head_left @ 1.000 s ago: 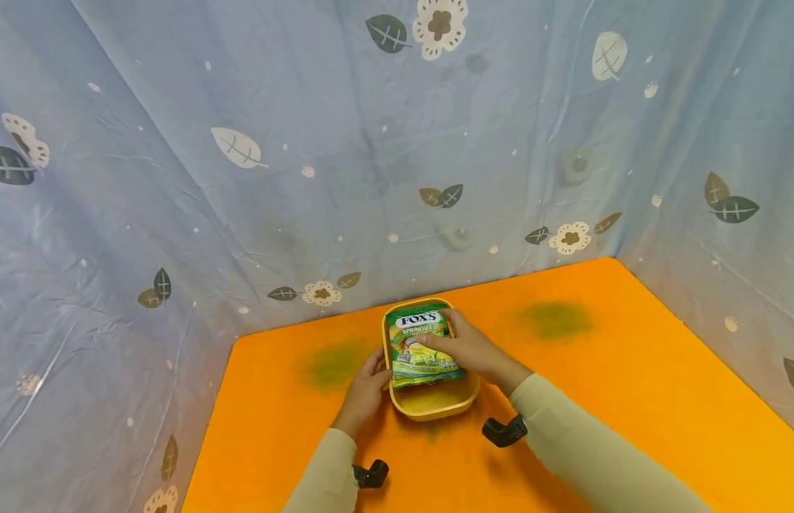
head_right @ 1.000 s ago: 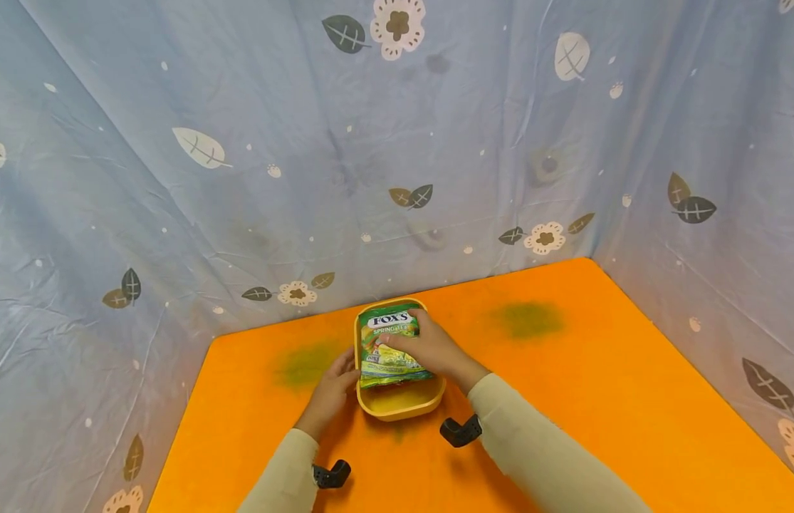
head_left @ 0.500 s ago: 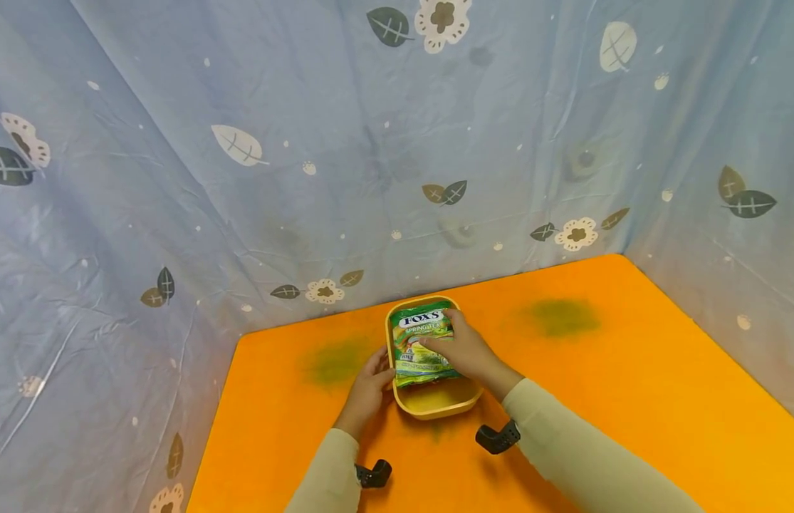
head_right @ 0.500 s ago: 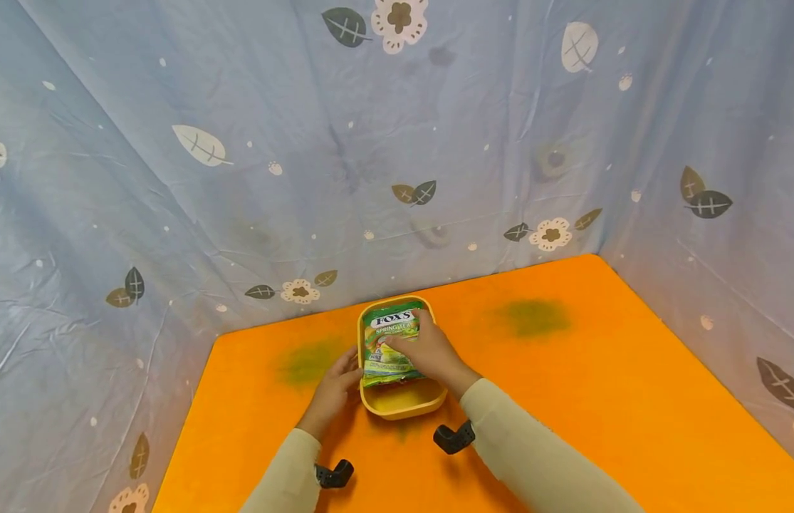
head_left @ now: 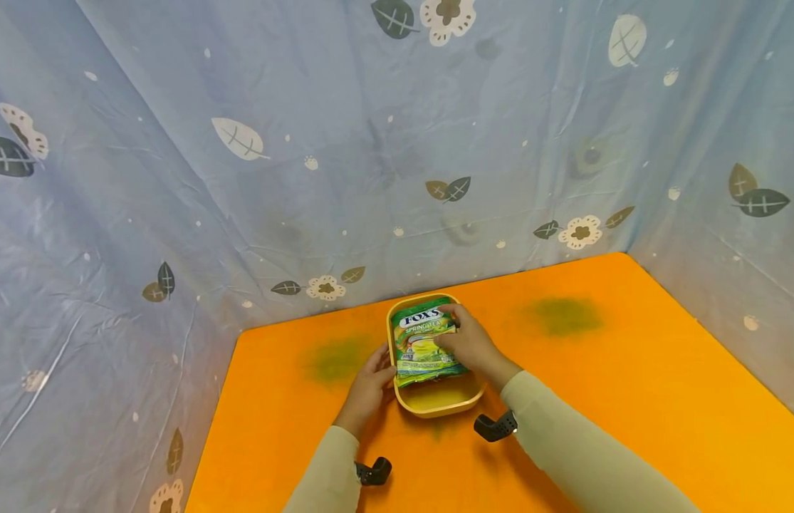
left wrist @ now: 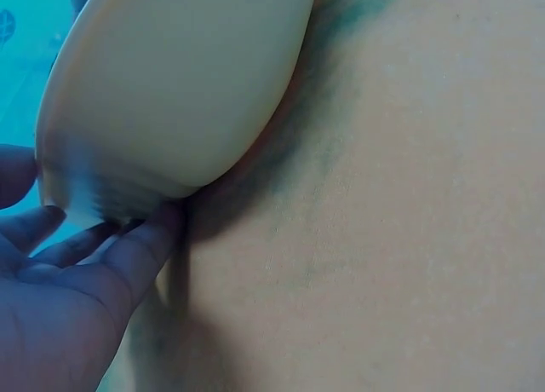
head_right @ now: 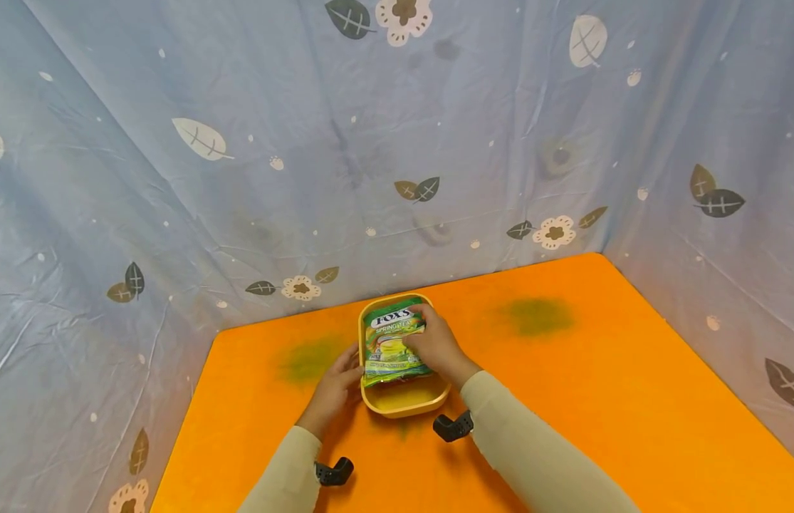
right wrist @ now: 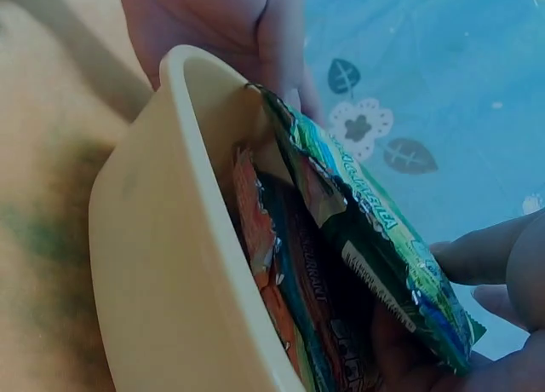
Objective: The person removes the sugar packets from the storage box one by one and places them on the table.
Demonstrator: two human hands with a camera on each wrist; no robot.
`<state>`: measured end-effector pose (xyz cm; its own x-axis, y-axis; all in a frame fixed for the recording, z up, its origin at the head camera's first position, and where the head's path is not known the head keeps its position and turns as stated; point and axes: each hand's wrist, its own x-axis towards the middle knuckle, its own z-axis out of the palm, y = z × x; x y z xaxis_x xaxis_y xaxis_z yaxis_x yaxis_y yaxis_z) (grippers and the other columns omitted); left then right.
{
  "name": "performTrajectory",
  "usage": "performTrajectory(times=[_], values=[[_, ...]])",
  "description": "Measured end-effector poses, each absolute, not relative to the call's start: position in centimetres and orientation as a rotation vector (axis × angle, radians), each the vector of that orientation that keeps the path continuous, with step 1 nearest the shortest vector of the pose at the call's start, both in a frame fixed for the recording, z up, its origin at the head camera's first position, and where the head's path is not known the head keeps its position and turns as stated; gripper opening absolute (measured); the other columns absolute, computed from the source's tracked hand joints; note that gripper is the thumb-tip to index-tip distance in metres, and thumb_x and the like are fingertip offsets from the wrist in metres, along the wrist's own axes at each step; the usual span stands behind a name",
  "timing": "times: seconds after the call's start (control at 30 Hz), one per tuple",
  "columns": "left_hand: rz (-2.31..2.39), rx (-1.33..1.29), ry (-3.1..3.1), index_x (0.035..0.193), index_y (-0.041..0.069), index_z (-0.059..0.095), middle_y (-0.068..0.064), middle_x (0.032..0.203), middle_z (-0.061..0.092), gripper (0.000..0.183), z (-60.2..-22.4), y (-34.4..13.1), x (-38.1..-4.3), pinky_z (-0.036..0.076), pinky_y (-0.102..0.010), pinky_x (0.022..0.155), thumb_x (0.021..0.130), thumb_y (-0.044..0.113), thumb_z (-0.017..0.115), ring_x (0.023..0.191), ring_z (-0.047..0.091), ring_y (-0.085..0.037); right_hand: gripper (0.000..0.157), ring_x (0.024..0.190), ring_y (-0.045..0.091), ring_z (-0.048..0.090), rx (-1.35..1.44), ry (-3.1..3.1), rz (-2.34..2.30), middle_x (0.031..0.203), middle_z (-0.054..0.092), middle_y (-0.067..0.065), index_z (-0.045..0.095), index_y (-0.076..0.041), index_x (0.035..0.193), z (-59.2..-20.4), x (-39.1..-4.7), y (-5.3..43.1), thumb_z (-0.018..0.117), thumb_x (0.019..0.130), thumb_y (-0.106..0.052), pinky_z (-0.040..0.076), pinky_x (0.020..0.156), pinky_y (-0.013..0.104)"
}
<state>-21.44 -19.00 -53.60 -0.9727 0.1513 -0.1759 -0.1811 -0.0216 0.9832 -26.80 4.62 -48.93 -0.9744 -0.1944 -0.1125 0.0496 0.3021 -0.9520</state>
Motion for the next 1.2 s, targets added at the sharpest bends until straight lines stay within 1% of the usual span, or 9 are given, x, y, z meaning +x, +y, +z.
performTrajectory(times=[0.03, 0.2, 0.3, 0.5, 0.67, 0.8, 1.07, 1.13, 1.2], values=[[2.095, -0.028, 2.016, 0.173, 0.004, 0.025, -0.024, 0.171, 0.035, 0.064, -53.6, -19.0, -21.4, 0.054, -0.052, 0.108, 0.115, 0.013, 0.05, 0.142, 0.054, -0.039, 0.065, 0.09, 0.034, 0.06, -0.136, 2.359, -1.738, 0.168, 0.034, 0.03, 0.045, -0.009, 0.163, -49.0, -26.8, 4.6, 0.073, 0.104, -0.009, 0.05, 0.097, 0.051], [2.089, -0.023, 2.018, 0.173, 0.003, 0.025, -0.024, 0.171, 0.034, 0.064, -53.6, -19.1, -21.4, 0.052, -0.054, 0.11, 0.115, 0.014, 0.05, 0.144, 0.051, -0.041, 0.06, 0.113, 0.037, 0.06, -0.126, 2.392, -1.697, 0.164, 0.043, 0.027, 0.052, -0.01, 0.159, -49.2, -26.8, 4.8, 0.075, 0.103, -0.011, 0.051, 0.098, 0.051], [2.075, -0.021, 2.026, 0.173, 0.003, 0.024, -0.025, 0.171, 0.034, 0.065, -53.7, -19.1, -21.4, 0.051, -0.055, 0.111, 0.115, 0.014, 0.05, 0.146, 0.049, -0.042, 0.056, 0.113, 0.039, 0.06, -0.135, 2.397, -1.701, 0.162, 0.047, 0.024, 0.056, -0.009, 0.156, -49.4, -26.7, 4.9, 0.075, 0.104, -0.011, 0.053, 0.092, 0.049], [2.081, -0.027, 2.016, 0.173, 0.002, 0.024, -0.027, 0.17, 0.034, 0.064, -53.5, -19.0, -21.5, 0.054, -0.053, 0.108, 0.115, 0.012, 0.049, 0.141, 0.054, -0.04, 0.055, 0.125, 0.036, 0.058, -0.158, 2.399, -1.758, 0.163, 0.046, 0.021, 0.057, -0.009, 0.156, -49.4, -26.5, 5.1, 0.075, 0.104, -0.011, 0.054, 0.095, 0.048], [2.092, -0.008, 2.004, 0.173, 0.003, 0.024, -0.027, 0.17, 0.034, 0.064, -53.6, -18.9, -21.6, 0.056, -0.051, 0.106, 0.115, 0.01, 0.048, 0.138, 0.057, -0.039, 0.055, 0.109, 0.033, 0.061, -0.163, 2.409, -1.809, 0.158, 0.05, 0.021, 0.058, -0.01, 0.155, -49.2, -26.4, 5.1, 0.076, 0.103, -0.009, 0.057, 0.089, 0.042], [2.081, -0.023, 2.009, 0.174, 0.005, 0.023, -0.026, 0.171, 0.033, 0.065, -53.7, -19.0, -21.5, 0.054, -0.052, 0.108, 0.115, 0.011, 0.049, 0.141, 0.054, -0.041, 0.054, 0.106, 0.032, 0.06, -0.175, 2.435, -1.827, 0.149, 0.054, 0.021, 0.059, -0.009, 0.154, -49.0, -26.3, 5.1, 0.076, 0.103, -0.007, 0.057, 0.087, 0.039], [2.054, -0.019, 2.036, 0.174, 0.005, 0.022, -0.027, 0.172, 0.03, 0.065, -53.3, -18.9, -21.2, 0.048, -0.057, 0.114, 0.115, 0.013, 0.048, 0.146, 0.048, -0.045, 0.054, 0.119, 0.035, 0.056, -0.205, 2.454, -1.866, 0.15, 0.053, 0.02, 0.058, -0.008, 0.154, -48.3, -26.2, 6.0, 0.075, 0.104, -0.005, 0.055, 0.092, 0.04], [2.054, -0.017, 2.033, 0.174, 0.005, 0.021, -0.028, 0.172, 0.03, 0.065, -53.3, -18.9, -21.2, 0.047, -0.058, 0.114, 0.115, 0.012, 0.048, 0.147, 0.048, -0.046, 0.054, 0.109, 0.033, 0.06, -0.212, 2.44, -1.882, 0.151, 0.051, 0.021, 0.057, -0.008, 0.155, -48.2, -26.3, 6.4, 0.075, 0.104, -0.006, 0.057, 0.087, 0.038], [2.054, -0.018, 2.033, 0.174, 0.005, 0.021, -0.028, 0.172, 0.03, 0.065, -53.4, -18.8, -21.2, 0.047, -0.059, 0.114, 0.115, 0.012, 0.048, 0.147, 0.047, -0.046, 0.054, 0.091, 0.029, 0.063, -0.23, 2.422, -1.9, 0.152, 0.05, 0.022, 0.056, -0.007, 0.156, -48.2, -26.3, 6.9, 0.074, 0.105, -0.006, 0.058, 0.079, 0.035]])
